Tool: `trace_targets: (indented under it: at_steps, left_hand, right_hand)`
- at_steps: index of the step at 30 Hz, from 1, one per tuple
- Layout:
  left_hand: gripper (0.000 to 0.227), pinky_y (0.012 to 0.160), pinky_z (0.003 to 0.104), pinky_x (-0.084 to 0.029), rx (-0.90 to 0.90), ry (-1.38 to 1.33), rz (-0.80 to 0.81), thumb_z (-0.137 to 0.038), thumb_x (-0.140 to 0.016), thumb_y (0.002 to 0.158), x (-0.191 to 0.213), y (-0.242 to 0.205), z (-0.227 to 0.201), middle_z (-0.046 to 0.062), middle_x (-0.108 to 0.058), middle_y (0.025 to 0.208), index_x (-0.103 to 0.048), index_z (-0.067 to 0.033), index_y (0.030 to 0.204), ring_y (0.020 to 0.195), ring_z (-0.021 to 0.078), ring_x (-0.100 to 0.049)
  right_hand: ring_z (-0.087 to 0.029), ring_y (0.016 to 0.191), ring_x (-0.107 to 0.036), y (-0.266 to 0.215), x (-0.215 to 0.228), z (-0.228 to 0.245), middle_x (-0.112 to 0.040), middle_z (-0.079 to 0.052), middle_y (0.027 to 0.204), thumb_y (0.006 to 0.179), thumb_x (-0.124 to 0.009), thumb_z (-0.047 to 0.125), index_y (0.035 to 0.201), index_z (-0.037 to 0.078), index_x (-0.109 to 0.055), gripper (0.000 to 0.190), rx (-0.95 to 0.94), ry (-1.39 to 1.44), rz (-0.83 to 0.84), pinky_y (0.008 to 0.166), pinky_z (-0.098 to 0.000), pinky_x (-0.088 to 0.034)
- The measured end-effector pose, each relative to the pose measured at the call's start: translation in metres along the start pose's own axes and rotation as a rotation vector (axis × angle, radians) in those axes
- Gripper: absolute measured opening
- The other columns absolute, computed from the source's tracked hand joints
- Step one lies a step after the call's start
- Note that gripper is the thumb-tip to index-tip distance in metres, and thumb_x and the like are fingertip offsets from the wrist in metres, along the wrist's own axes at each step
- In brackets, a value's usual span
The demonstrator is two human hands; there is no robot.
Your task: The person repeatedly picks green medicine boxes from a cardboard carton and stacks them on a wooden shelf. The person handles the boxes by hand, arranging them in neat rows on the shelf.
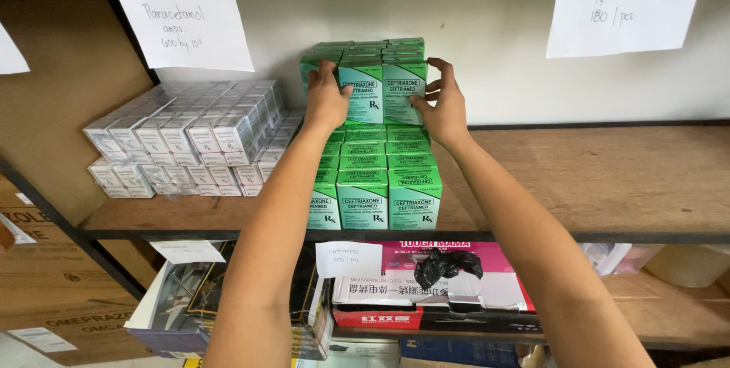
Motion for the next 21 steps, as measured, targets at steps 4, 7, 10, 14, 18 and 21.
trace_targets:
  at_steps: [4, 7, 10, 14, 18, 21]
  left_hand:
    - [0.077, 0.104, 0.050, -0.046, -0.044, 0.027, -0.001, -0.010, -0.082, 0.083, 0.013, -0.011, -0.013, 0.035, -0.042, 0.136, -0.036, -0.0043, 0.144, 0.122, 0.0498, -0.051]
    - [0.080, 0.108, 0.049, -0.043, -0.159, 0.046, -0.042, -0.008, -0.082, 0.082, 0.032, -0.024, -0.036, 0.033, -0.044, 0.137, -0.036, -0.0012, 0.146, 0.127, 0.0489, -0.049]
    - [0.076, 0.112, 0.049, -0.041, -0.275, 0.004, -0.067, -0.004, -0.079, 0.085, 0.047, -0.054, -0.072, 0.030, -0.045, 0.142, -0.038, -0.0009, 0.148, 0.132, 0.0476, -0.048]
    - [0.067, 0.116, 0.048, -0.041, -0.380, -0.071, -0.022, -0.001, -0.075, 0.091, 0.058, -0.105, -0.149, 0.024, -0.048, 0.147, -0.043, -0.0044, 0.149, 0.138, 0.0443, -0.048]
    - [0.055, 0.119, 0.048, -0.040, -0.523, -0.193, 0.109, -0.005, -0.068, 0.100, 0.061, -0.182, -0.234, 0.024, -0.048, 0.150, -0.046, -0.0018, 0.150, 0.141, 0.0432, -0.049]
    - [0.050, 0.118, 0.047, -0.040, -0.555, -0.316, 0.274, -0.007, -0.066, 0.097, 0.039, -0.241, -0.281, 0.021, -0.050, 0.149, -0.051, -0.0014, 0.144, 0.141, 0.0407, -0.050]
  right_hand:
    - [-0.024, 0.096, -0.063, -0.006, 0.004, 0.000, -0.058, -0.014, 0.115, 0.083, -0.085, 0.008, 0.150, 0.014, -0.037, 0.083, -0.023, -0.054, -0.013, 0.075, -0.0354, -0.062]
    - [-0.023, 0.098, -0.062, -0.015, 0.021, -0.002, -0.057, -0.014, 0.118, 0.083, -0.087, 0.011, 0.152, 0.016, -0.037, 0.086, 0.011, -0.040, -0.026, 0.074, -0.0350, -0.061]
    - [-0.022, 0.097, -0.061, -0.028, 0.042, 0.000, -0.058, -0.011, 0.117, 0.085, -0.087, 0.012, 0.150, 0.015, -0.041, 0.080, 0.023, -0.044, -0.032, 0.074, -0.0339, -0.059]
    - [-0.019, 0.095, -0.055, -0.048, 0.073, 0.018, -0.056, -0.008, 0.114, 0.087, -0.085, 0.010, 0.148, 0.014, -0.049, 0.070, 0.015, 0.024, -0.074, 0.076, -0.0316, -0.061]
    - [-0.016, 0.107, -0.058, -0.122, 0.136, 0.032, -0.056, -0.007, 0.118, 0.094, -0.079, 0.006, 0.149, 0.009, -0.051, 0.062, 0.089, 0.160, -0.113, 0.092, -0.0313, -0.058]
    - [-0.018, 0.125, -0.057, -0.221, 0.195, 0.024, -0.055, -0.008, 0.133, 0.096, -0.074, 0.003, 0.150, 0.004, -0.047, 0.060, 0.068, 0.151, -0.184, 0.104, -0.0320, -0.053]
Point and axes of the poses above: each hand's wrist, its own y-axis towards the middle knuckle, its own x-axis out of the back of the hand, z = x × y, the point moved 2 cm from there along y, towards the middle knuckle
